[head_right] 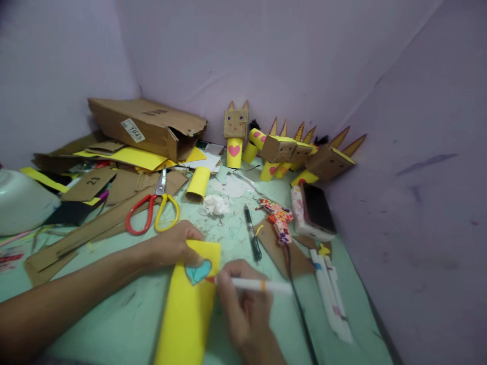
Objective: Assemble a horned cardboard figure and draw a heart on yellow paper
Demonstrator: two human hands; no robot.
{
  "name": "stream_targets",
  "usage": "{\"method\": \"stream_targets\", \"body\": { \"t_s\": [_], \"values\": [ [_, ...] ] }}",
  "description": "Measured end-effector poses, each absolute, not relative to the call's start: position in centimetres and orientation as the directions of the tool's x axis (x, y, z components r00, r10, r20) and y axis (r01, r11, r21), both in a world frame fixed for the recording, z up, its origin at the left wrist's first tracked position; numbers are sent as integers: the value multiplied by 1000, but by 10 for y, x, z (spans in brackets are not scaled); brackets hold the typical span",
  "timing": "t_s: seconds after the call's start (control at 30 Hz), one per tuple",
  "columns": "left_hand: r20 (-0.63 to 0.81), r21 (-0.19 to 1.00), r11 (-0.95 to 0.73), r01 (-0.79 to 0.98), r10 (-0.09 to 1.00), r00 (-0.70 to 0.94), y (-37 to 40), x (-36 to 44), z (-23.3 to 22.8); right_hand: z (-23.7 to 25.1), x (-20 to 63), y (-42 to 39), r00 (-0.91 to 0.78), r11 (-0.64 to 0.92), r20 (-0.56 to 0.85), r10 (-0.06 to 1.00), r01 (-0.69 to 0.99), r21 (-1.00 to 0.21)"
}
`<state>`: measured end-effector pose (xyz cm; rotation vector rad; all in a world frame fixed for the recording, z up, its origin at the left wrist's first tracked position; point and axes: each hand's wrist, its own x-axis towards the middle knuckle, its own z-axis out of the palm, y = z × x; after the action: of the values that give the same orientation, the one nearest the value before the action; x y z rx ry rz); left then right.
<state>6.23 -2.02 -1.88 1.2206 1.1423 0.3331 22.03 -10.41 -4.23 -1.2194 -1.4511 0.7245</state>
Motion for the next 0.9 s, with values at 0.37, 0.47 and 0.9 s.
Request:
{"method": "stream_targets", "body": {
  "t_s": [0.37, 0.47, 0.9],
  "values": [
    [-502, 862, 387, 327, 741, 446, -19, 62, -19, -49, 220, -103, -203, 361, 307, 930, 344, -867],
    [-502, 863, 393, 318, 744, 441, -19, 63, -19, -48, 218, -103, -194, 335, 283, 939, 336, -880],
    [-441, 897, 405, 177, 804, 400, -14, 54, -18, -44, 220, -87, 300, -17, -49, 953, -108, -994]
  ]
}}
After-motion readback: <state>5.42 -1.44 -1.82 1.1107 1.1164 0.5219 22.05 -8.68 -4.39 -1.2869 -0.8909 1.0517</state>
